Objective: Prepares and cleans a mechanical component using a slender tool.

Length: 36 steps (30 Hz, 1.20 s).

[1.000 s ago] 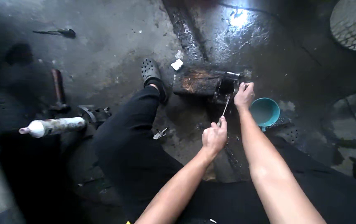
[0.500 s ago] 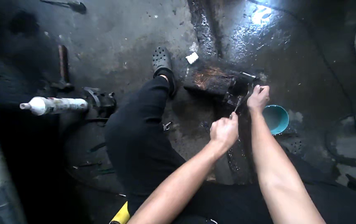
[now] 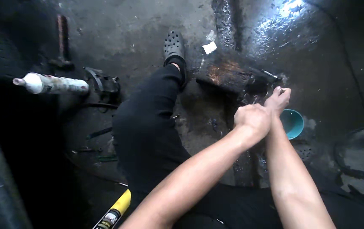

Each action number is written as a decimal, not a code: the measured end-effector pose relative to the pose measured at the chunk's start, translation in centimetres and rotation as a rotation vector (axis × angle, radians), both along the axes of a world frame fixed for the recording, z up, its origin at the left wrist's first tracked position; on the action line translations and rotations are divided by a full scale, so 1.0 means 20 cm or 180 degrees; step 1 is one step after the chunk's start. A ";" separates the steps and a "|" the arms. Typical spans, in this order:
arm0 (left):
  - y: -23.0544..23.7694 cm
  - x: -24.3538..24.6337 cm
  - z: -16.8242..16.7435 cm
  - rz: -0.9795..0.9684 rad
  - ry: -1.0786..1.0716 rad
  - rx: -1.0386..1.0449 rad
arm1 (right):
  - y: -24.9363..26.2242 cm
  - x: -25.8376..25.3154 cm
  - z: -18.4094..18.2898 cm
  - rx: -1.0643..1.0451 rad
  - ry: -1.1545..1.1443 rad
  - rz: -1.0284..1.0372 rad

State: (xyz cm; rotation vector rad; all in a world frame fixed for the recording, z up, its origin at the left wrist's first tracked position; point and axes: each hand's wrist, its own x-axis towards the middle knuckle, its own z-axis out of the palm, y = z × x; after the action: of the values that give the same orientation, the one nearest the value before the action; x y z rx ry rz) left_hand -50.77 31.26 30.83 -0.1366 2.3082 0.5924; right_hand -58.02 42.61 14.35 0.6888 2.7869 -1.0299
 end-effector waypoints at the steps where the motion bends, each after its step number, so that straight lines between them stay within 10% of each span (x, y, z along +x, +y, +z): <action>1: 0.02 0.08 -0.07 0.0099 0.0032 0.0022 | 0.00 0.00 -0.01 -0.0031 -0.0011 -0.0025; 7: 0.00 0.42 -0.56 0.0294 0.0077 0.0037 | 0.00 -0.01 -0.01 -0.0066 -0.0032 -0.0093; 16: -0.09 -0.04 0.06 -0.0153 -0.0520 0.0072 | -0.01 0.00 0.01 0.0028 -0.0057 -0.0021; 36: -0.06 0.29 -0.78 0.0924 0.0676 0.0926 | 0.01 -0.23 0.03 -0.0001 -0.0672 -0.0224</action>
State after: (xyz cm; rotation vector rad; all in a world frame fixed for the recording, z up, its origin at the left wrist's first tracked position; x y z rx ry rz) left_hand -44.98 30.00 15.18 -0.2840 2.3908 1.1306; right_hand -62.62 42.73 15.00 0.8477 2.5989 -0.9101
